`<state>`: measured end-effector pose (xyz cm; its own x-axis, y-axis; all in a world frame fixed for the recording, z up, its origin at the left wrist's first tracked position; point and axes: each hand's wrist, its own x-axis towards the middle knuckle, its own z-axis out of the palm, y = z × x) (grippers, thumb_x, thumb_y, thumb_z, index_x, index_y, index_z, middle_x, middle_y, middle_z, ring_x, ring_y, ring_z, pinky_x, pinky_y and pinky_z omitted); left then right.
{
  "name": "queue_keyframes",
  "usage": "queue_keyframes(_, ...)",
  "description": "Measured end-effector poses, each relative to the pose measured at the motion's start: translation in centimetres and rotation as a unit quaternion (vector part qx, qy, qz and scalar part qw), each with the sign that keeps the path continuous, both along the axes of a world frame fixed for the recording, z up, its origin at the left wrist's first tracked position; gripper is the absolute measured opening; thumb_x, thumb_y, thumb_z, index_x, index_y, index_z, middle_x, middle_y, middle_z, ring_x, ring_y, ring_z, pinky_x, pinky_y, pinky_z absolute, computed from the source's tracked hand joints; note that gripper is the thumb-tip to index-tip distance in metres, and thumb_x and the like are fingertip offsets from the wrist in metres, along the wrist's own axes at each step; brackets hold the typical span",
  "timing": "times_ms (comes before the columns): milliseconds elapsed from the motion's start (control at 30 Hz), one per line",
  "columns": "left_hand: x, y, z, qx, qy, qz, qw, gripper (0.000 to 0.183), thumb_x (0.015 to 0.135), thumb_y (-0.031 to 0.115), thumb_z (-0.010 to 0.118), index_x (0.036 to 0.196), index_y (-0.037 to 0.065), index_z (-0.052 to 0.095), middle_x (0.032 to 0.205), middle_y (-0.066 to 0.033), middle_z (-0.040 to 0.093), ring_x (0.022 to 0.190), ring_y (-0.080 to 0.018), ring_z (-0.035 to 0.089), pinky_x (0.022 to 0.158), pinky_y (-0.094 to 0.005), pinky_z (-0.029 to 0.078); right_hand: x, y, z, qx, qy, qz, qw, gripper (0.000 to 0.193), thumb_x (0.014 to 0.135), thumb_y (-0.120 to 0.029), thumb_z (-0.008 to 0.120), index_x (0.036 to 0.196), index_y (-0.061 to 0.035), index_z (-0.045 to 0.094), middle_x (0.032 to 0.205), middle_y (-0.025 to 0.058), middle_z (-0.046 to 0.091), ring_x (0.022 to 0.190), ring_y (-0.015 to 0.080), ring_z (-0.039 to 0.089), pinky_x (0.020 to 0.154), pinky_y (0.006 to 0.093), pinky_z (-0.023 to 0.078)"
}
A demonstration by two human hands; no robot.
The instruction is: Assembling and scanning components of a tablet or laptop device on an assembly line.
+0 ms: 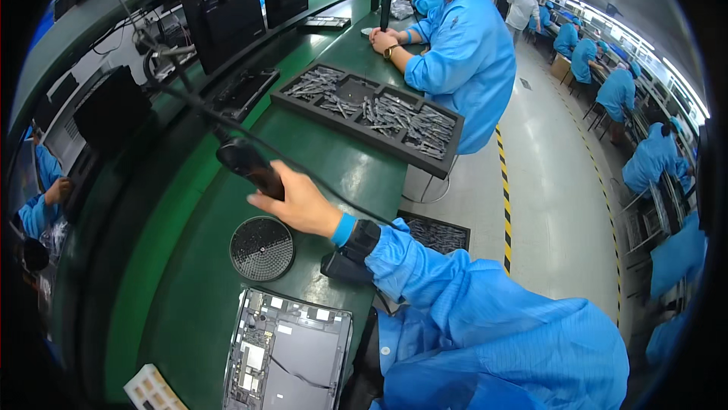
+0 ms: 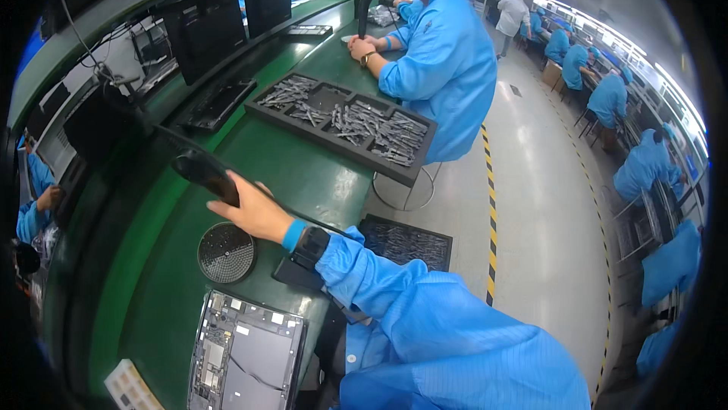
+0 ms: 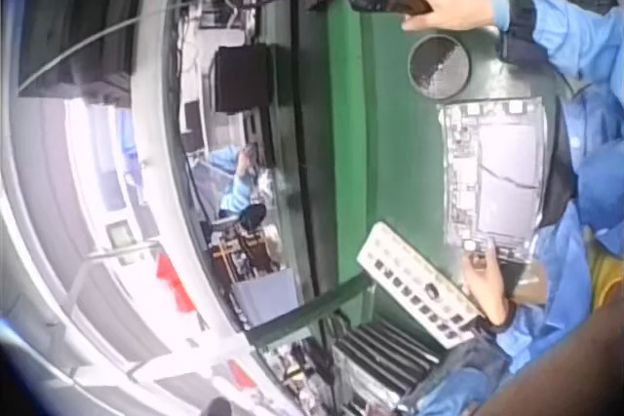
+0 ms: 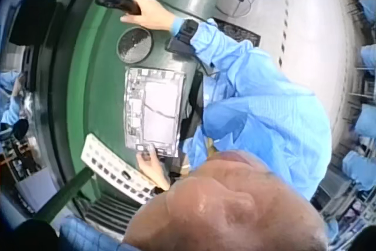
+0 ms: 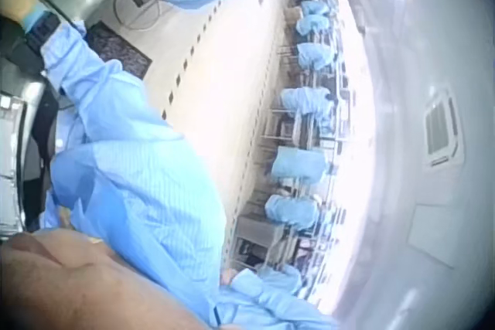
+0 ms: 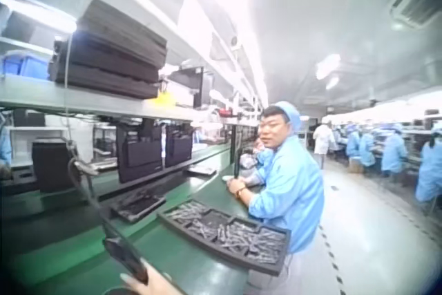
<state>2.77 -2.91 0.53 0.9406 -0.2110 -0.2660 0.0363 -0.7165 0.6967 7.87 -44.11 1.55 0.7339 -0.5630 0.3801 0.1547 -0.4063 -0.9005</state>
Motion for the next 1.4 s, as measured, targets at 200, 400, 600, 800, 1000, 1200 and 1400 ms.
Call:
queue_keyframes(200, 0.2, 1.8, -1.5, -0.059, -0.046, -0.016, 0.997, 0.039, 0.082, 0.022, 0.069, 0.104, -0.006, 0.052, 0.077, -0.008, 0.055, 0.066, -0.015, 0.049, 0.06, -0.0276, 0.042, -1.4, 1.3, -3.3, -0.171, 0.051, -0.084, 0.98, 0.036, 0.08, -0.025, 0.066, 0.103, -0.0006, 0.054, 0.082, 0.0167, 0.06, 0.074, 0.0305, 0.058, 0.067, 0.0366, 0.045)
queue_keyframes(400, 0.8, 1.7, -1.2, -0.081, -0.031, -0.016, 0.996, 0.035, 0.081, 0.024, 0.071, 0.094, -0.003, 0.053, 0.072, -0.0062, 0.055, 0.061, -0.0144, 0.048, 0.055, -0.0275, 0.042, -3.8, 3.1, -3.1, -0.139, 0.194, -0.094, 0.967, 0.029, 0.079, -0.025, 0.065, 0.088, 0.0019, 0.061, 0.079, 0.0175, 0.064, 0.076, 0.0317, 0.063, 0.071, 0.0386, 0.048)
queue_keyframes(600, 0.5, 1.1, -1.4, -0.067, -0.117, -0.042, 0.99, 0.033, 0.081, 0.023, 0.069, 0.092, -0.005, 0.054, 0.066, -0.009, 0.056, 0.053, -0.0161, 0.05, 0.05, -0.03, 0.042, -7.2, 7.2, -3.3, -0.214, 0.246, -0.056, 0.944, 0.036, 0.081, -0.035, 0.062, 0.071, -0.0001, 0.066, 0.058, 0.0165, 0.061, 0.055, 0.033, 0.061, 0.056, 0.039, 0.05)
queue_keyframes(800, -0.7, 0.5, -1.6, 0.018, -0.21, -0.038, 0.977, 0.04, 0.086, 0.025, 0.062, 0.106, -0.009, 0.054, 0.072, -0.0159, 0.059, 0.058, -0.0223, 0.056, 0.052, -0.0311, 0.044, -8.1, 10.5, -3.1, -0.2, 0.256, 0.027, 0.945, 0.037, 0.081, -0.033, 0.061, 0.076, 0.0023, 0.066, 0.062, 0.0198, 0.061, 0.06, 0.0365, 0.06, 0.06, 0.0421, 0.048)
queue_keyframes(1000, -1.5, 0.0, -2.9, -0.021, -0.244, 0.047, 0.968, 0.037, 0.089, 0.017, 0.057, 0.117, -0.007, 0.051, 0.081, -0.0152, 0.056, 0.066, -0.0195, 0.053, 0.056, -0.0288, 0.044, -8.8, 10.4, -5.4, -0.169, 0.193, 0.052, 0.965, 0.028, 0.081, -0.028, 0.063, 0.082, -0.0005, 0.067, 0.074, 0.0173, 0.062, 0.067, 0.0335, 0.061, 0.061, 0.0398, 0.048)
queue_keyframes(1200, -3.4, -2.6, 1.0, -0.121, -0.19, 0.144, 0.964, 0.038, 0.089, 0.007, 0.054, 0.125, -0.005, 0.047, 0.114, -0.0142, 0.054, 0.085, -0.018, 0.058, 0.076, -0.0249, 0.046, -8.8, 10.2, -5.9, -0.042, 0.168, 0.089, 0.981, 0.02, 0.081, -0.019, 0.064, 0.085, 0.0006, 0.067, 0.069, 0.0141, 0.059, 0.061, 0.0271, 0.06, 0.058, 0.0354, 0.047)
queue_keyframes(1400, -3.5, -4.6, 2.2, -0.402, 0.028, 0.222, 0.888, 0.068, 0.082, -0.008, 0.049, 0.143, -0.002, 0.018, 0.136, -0.0129, 0.038, 0.121, -0.0187, 0.041, 0.102, -0.0288, 0.031, -8.9, 9.5, -6.2, 0.046, 0.131, 0.122, 0.983, 0.019, 0.083, -0.008, 0.061, 0.096, 0.0056, 0.065, 0.076, 0.0104, 0.056, 0.062, 0.0162, 0.057, 0.056, 0.0265, 0.046)
